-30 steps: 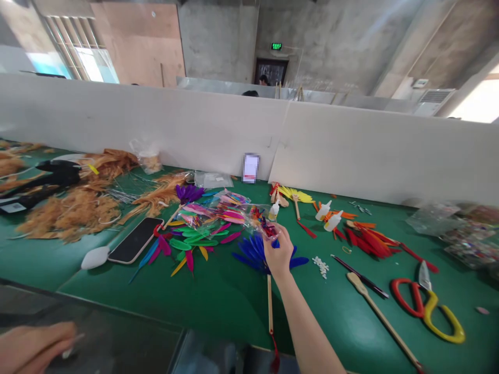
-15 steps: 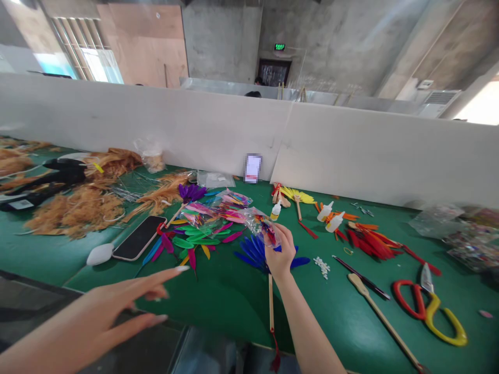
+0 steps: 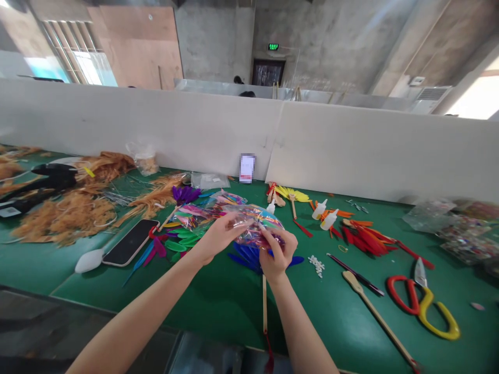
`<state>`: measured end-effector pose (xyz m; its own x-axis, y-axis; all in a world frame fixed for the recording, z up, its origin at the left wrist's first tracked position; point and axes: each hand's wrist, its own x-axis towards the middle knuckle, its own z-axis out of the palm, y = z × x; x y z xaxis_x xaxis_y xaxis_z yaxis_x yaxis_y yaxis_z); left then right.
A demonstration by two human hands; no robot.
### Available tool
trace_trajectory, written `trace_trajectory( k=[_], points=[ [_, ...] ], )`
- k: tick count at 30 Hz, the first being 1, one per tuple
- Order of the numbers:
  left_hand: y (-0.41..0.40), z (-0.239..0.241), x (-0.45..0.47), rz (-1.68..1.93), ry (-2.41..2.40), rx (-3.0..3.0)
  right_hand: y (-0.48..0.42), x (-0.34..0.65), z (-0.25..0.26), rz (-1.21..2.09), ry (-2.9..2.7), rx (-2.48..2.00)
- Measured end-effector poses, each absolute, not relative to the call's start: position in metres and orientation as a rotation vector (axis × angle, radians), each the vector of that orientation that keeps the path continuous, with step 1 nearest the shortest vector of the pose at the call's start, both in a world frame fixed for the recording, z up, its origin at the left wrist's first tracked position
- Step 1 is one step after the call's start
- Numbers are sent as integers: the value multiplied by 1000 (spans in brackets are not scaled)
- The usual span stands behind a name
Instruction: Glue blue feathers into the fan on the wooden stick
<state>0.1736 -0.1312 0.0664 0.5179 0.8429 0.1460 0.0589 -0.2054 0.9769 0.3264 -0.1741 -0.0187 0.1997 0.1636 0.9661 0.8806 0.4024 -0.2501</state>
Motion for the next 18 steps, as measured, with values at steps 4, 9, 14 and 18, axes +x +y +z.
trace_trajectory(
  k=[4,9,14,18],
  points=[
    [-117,64,169,879,774,1502,-174,322,-16,-610,-1337,-1111],
    [-93,61,145,991,737,1448,-171,320,-11,-484,-1355,-1135],
    [-86,64,123,940,780,1567,-167,331,-11,366,-1050,-1038],
    [-86,67,115,847,767,1655,-166,329,-8,1148,-907,-865]
  ],
)
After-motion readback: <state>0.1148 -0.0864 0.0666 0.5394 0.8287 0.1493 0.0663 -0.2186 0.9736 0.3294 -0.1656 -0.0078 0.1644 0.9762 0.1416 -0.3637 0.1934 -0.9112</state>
